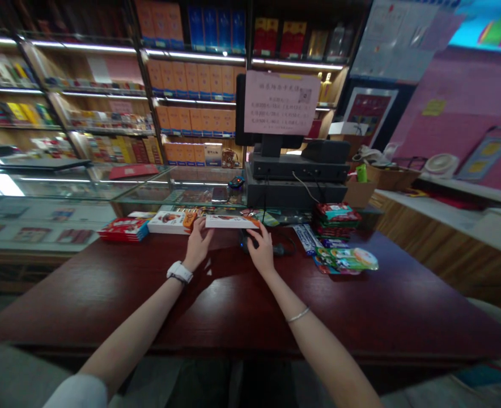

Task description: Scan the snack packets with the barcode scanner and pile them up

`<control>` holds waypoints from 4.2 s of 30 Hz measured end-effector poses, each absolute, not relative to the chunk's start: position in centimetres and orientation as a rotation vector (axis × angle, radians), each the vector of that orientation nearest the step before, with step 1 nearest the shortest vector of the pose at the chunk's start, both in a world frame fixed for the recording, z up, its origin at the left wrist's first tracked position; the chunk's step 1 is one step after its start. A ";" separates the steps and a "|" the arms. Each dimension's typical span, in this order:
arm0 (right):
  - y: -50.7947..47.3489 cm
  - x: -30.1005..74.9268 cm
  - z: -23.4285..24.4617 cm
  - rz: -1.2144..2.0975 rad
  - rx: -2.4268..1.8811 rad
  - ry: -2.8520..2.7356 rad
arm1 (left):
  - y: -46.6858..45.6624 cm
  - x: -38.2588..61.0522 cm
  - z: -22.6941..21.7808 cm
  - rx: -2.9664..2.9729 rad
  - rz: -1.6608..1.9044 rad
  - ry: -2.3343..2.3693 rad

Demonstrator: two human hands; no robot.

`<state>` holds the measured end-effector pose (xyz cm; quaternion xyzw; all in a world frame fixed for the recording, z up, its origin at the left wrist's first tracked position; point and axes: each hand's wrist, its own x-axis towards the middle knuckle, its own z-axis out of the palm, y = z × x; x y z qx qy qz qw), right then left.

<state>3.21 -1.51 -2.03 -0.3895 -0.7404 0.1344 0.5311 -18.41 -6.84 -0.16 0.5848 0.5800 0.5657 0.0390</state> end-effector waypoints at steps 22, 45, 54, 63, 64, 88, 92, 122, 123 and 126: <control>-3.2 -4.1 -0.6 0.516 -0.690 -2.160 | -9.5 -30.1 0.9 1.755 1.555 1.782; -3.0 -17.7 -4.8 0.663 -0.861 -2.195 | -8.4 -36.5 -1.4 1.518 1.325 2.647; -3.2 -18.5 -4.1 0.553 -0.992 -2.335 | -9.0 -34.2 -1.2 1.457 1.034 2.982; -5.0 -17.9 -3.3 0.288 -0.994 -2.391 | -9.4 -30.7 -2.4 1.303 0.808 3.101; -5.0 -17.9 -3.3 0.279 -0.995 -2.397 | -9.3 -30.6 -2.4 1.313 0.811 3.105; -2.8 -18.6 -3.6 0.442 -1.036 -2.470 | -8.7 -30.3 -2.6 1.518 0.597 2.887; -2.8 -18.5 -3.7 0.446 -1.043 -2.475 | -8.8 -30.2 -2.5 1.519 0.595 2.885; -4.2 -16.8 -2.9 0.328 -1.051 -2.356 | -8.8 -29.4 -1.1 1.518 0.968 2.939; -4.3 -16.4 -2.7 0.301 -1.033 -2.367 | -8.9 -29.0 -0.8 1.524 0.967 2.909; -4.7 -14.8 -1.6 0.229 -0.952 -2.386 | -9.4 -27.4 -0.1 1.569 0.977 2.834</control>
